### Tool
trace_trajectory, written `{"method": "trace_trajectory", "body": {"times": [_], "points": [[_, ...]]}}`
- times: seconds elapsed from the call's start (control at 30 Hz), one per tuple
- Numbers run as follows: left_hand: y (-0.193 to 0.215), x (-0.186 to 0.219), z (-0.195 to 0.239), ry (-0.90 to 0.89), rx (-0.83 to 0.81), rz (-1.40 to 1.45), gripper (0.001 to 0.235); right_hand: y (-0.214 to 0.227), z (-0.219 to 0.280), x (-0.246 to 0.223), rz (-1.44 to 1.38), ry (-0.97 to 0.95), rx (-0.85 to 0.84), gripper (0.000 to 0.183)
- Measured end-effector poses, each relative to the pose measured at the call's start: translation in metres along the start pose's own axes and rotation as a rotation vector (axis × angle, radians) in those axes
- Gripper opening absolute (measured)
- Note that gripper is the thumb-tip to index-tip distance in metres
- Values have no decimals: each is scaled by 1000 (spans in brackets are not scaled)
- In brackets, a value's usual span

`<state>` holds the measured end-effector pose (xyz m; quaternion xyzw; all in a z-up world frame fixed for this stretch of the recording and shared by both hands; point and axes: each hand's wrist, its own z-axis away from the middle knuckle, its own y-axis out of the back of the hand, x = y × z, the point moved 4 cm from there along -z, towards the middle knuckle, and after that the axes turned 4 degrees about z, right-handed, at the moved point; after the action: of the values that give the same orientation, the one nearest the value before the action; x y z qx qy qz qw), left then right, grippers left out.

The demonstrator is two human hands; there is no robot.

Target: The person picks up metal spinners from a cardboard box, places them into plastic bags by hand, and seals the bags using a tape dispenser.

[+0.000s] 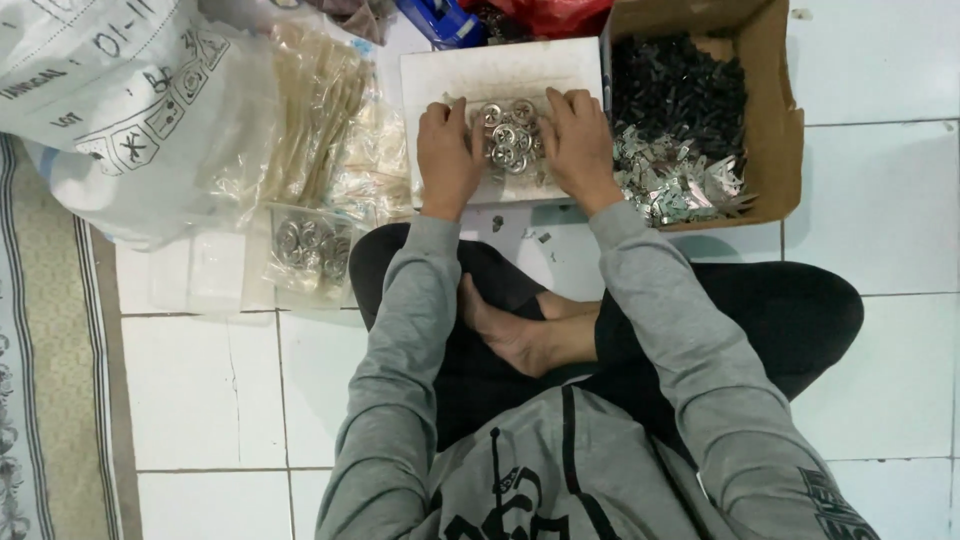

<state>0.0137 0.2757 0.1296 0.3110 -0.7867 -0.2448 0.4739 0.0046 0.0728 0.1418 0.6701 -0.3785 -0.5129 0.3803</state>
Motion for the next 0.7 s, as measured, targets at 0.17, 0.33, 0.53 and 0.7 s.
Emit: {"method": "trace_trajectory", "body": {"times": [0.17, 0.33, 0.53, 0.7], "points": [[-46, 4, 23, 6, -260, -46, 55, -34, 16, -26, -7, 79, -134, 60], [-60, 4, 30, -25, -300, -144, 53, -43, 19, -35, 105, 174, -122, 59], [-63, 6, 29, -55, -239, -127, 53, -30, 20, -44, 72, 117, -161, 59], [-53, 6, 25, 9, -95, 98, 50, -32, 21, -39, -44, 130, 4, 58]]}}
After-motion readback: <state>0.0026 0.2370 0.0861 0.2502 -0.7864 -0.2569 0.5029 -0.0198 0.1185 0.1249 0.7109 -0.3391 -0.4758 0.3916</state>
